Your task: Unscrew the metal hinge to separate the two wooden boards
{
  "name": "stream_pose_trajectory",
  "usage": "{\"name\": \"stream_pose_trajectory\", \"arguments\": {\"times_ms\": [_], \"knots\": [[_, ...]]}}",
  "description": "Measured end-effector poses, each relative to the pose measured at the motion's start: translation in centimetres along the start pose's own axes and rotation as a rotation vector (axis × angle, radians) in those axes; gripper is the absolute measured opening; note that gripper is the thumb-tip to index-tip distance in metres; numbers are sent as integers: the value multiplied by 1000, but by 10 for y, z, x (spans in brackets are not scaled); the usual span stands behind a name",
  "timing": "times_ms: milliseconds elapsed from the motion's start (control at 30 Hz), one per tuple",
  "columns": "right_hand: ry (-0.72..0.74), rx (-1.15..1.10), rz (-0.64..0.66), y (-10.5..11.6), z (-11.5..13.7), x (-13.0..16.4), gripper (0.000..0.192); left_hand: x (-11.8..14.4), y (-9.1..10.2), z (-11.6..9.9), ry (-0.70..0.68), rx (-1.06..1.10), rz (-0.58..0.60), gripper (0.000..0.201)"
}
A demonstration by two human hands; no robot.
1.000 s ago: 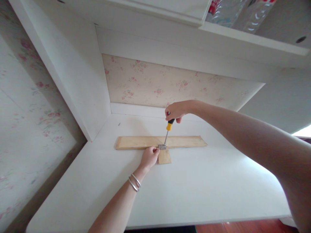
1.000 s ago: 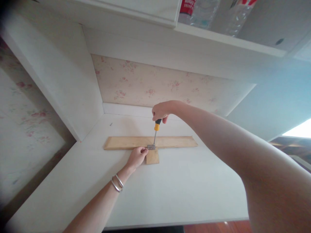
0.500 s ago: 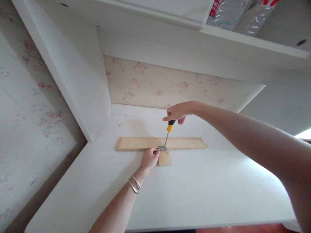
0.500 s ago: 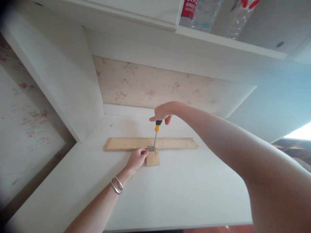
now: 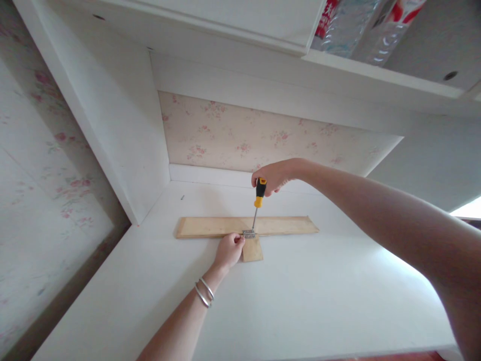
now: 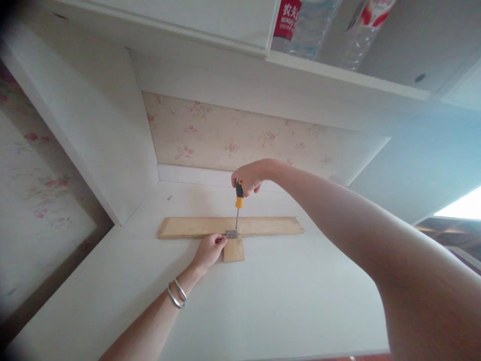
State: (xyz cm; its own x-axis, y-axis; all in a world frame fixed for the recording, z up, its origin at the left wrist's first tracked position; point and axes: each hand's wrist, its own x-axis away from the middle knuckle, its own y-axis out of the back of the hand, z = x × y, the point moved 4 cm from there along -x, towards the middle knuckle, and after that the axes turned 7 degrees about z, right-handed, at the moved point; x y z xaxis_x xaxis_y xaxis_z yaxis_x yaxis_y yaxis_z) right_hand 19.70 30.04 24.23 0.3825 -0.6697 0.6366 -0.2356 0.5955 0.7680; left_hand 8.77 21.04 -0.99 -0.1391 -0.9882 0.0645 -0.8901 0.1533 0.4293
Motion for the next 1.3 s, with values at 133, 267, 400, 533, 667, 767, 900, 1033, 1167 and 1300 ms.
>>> {"name": "stream_pose_trajectory", "arguments": {"times_ms": [133,267,400,533,667,767,900,1033,1167,1300], "knots": [[-77,8,-27,1,-1,-1,46,0,0,0,-3,-9,-1,28],[15,-3,36,-2,10,2,52,2,1,-4,9,-20,1,27],[-104,57,0,-2,5,3,48,2,2,-7,8,-28,-3,26],[24,163,-58,0,4,2,34,2,1,-6,8,-20,2,27],[-5,39,-33,0,4,2,52,3,1,-6,2,-19,-1,27],[-66,64,-53,2,5,3,42,3,1,-5,9,-14,-9,26],[41,82,-33,3,10,3,56,2,1,-5,2,-18,-10,27],[-71,83,-6,2,6,2,50,2,1,-4,10,-14,-5,26],[-4,162,-15,4,11,4,45,2,1,-6,11,-7,-1,25],[-67,93,-4,6,10,4,51,2,2,-7,21,-6,3,25]]}}
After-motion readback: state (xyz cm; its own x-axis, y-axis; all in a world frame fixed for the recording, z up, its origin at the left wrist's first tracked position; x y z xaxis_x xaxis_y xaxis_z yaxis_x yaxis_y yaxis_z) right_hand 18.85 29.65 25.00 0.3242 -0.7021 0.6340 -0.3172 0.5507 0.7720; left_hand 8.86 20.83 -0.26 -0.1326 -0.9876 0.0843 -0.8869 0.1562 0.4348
